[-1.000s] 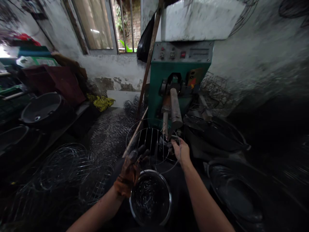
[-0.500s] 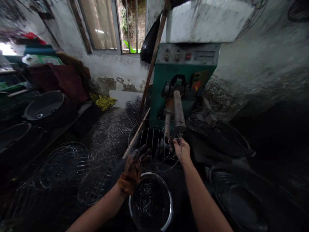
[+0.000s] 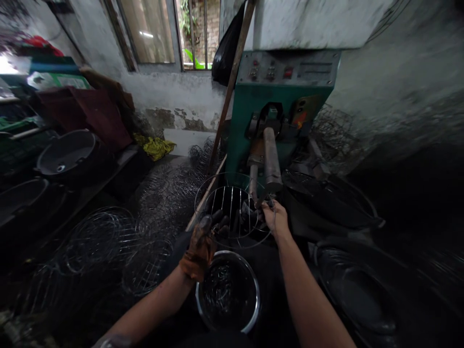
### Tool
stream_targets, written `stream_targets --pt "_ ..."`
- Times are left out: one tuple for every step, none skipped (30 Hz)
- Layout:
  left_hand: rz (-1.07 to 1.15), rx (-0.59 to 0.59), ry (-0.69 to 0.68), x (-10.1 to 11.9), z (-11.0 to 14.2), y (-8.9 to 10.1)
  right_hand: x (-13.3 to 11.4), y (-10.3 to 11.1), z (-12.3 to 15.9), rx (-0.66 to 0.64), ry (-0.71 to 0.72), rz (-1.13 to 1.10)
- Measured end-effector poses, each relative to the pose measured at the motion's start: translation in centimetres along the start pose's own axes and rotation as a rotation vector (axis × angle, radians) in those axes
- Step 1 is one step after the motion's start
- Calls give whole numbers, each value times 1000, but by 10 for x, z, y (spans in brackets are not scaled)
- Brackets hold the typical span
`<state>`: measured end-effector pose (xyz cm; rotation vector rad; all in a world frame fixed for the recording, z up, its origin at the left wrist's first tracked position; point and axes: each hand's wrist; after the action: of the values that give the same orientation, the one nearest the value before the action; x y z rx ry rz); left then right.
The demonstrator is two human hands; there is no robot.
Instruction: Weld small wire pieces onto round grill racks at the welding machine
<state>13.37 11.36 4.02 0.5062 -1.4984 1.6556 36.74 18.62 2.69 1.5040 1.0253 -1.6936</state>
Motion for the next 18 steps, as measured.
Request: stream_targets --pt "-3 9 -1 1 2 -3 -1 -1 0 0 -1 0" --pt "-5 15 -5 2 4 -6 -2 -1 1 3 -2 1" --pt "-7 18 -7 3 5 -8 -3 -1 1 7 -4 1" --pt "-8 17 -3 4 6 -8 -4 -2 1 10 -5 1" --pt "-6 12 5 4 6 -8 -4 -1 1 14 -6 1" --pt "-2 4 16 3 5 -7 -4 -1 1 15 -4 0" --pt "1 -5 27 2 3 -5 -4 -1 1 12 2 -3" --pt "5 -7 33 1 1 -3 -3 0 1 9 9 -5" --pt "11 -5 29 -1 -1 -1 -2 0 1 4 16 -7" --pt "17 -4 14 -2 -3 1 -1 1 0 1 22 -10" --pt "24 3 -9 -4 -5 3 0 1 0 0 27 -14" --pt "28 7 -25 -5 -7 5 1 1 0 2 30 -18" --pt "27 6 -30 -6 -7 6 1 0 0 4 30 -23" --pt "23 4 -31 -7 -8 7 2 0 -1 6 29 -28" --pt "16 5 -32 -8 -7 7 2 0 -1 6 27 -33" --pt "8 12 -34 -8 -7 8 2 -1 -1 5 24 -37" --pt "0 20 -33 -8 -7 8 2 -1 -1 4 20 -40" --pt "-5 27 -32 -8 -6 8 1 -1 -1 3 16 -43"
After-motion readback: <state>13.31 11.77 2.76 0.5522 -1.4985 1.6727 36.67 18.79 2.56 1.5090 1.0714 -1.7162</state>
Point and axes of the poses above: each hand's wrist, its own z-axis away from the middle knuckle, its own y-axis out of the back of the hand, x = y × z, and after that the axes turned 13 degrees about -z, right-handed
